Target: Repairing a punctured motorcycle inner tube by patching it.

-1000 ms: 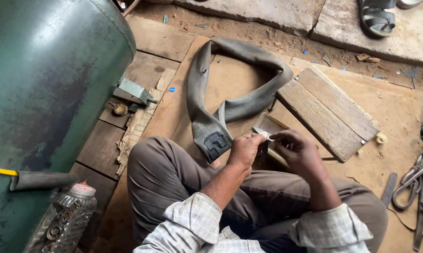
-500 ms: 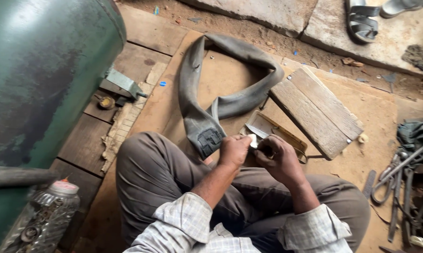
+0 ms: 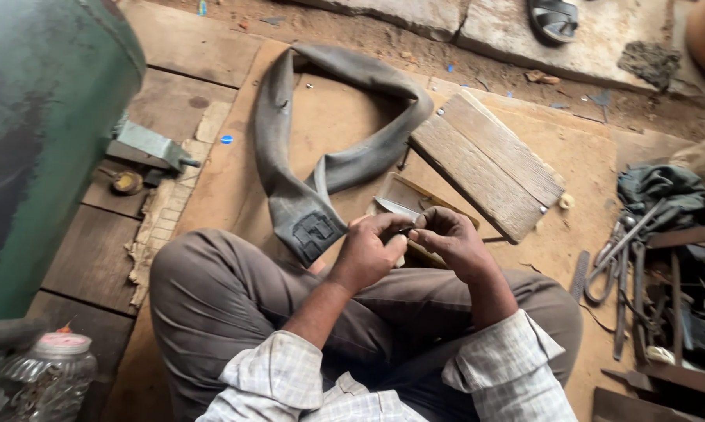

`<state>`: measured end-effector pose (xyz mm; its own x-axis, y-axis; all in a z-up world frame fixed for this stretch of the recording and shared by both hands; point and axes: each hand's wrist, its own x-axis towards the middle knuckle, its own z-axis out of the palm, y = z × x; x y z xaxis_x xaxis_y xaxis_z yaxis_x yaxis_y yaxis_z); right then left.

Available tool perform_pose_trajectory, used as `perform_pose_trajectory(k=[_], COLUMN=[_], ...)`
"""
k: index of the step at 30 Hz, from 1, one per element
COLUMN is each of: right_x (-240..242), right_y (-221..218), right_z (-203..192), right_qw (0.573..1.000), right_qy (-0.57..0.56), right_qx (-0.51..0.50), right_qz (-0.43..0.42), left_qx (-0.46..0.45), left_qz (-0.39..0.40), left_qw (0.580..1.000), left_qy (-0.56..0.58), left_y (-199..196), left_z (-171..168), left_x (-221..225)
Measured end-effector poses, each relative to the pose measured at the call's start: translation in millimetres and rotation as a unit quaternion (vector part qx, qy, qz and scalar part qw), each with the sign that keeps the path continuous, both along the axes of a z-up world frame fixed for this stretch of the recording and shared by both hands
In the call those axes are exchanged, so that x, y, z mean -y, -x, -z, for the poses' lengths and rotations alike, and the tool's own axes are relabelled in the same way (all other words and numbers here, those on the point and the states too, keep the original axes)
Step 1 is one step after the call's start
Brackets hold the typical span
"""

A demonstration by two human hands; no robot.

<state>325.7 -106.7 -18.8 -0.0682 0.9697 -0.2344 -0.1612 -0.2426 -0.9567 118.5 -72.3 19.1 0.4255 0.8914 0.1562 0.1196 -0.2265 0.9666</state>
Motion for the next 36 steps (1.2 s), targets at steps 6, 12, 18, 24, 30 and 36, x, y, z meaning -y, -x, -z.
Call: perform_pose_trajectory(k=[6, 12, 18, 24, 30, 36], right_x=[1.4, 12.8, 5.6, 11.2, 23.3, 48.1], right_y=[-42.8, -55.9, -37.8, -29.7, -15.9, -0.7], right_z=[-3.9, 18.1, 41.7, 10.8, -32.1, -36.1], right_qw=[0.961, 0.766, 0.683, 0.67, 0.711, 0.864], right_qy=[0.034, 0.139, 0.08, 0.091, 0.118, 0.084], right_qx=[0.257, 0.625, 0.723, 0.731, 0.69, 0.496], right_qz=[0.097, -0.049, -0.073, -0.09, -0.066, 0.001], left_qx=[0.028, 0.154, 0.215, 0.236, 0.216, 0.219], left_qz=[-0.046, -0.081, -0.091, -0.087, -0.068, -0.064], left_qw=[0.993, 0.944, 0.918, 0.917, 0.926, 0.933], left_qy=[0.103, 0.279, 0.321, 0.308, 0.302, 0.28], left_y=[2.6, 18.8, 39.1, 53.8, 57.8, 58.3], left_z=[29.9, 26.9, 1.3, -1.9, -3.7, 3.9], left_x=[-0.1, -10.5, -18.6, -21.5, -22.8, -21.0])
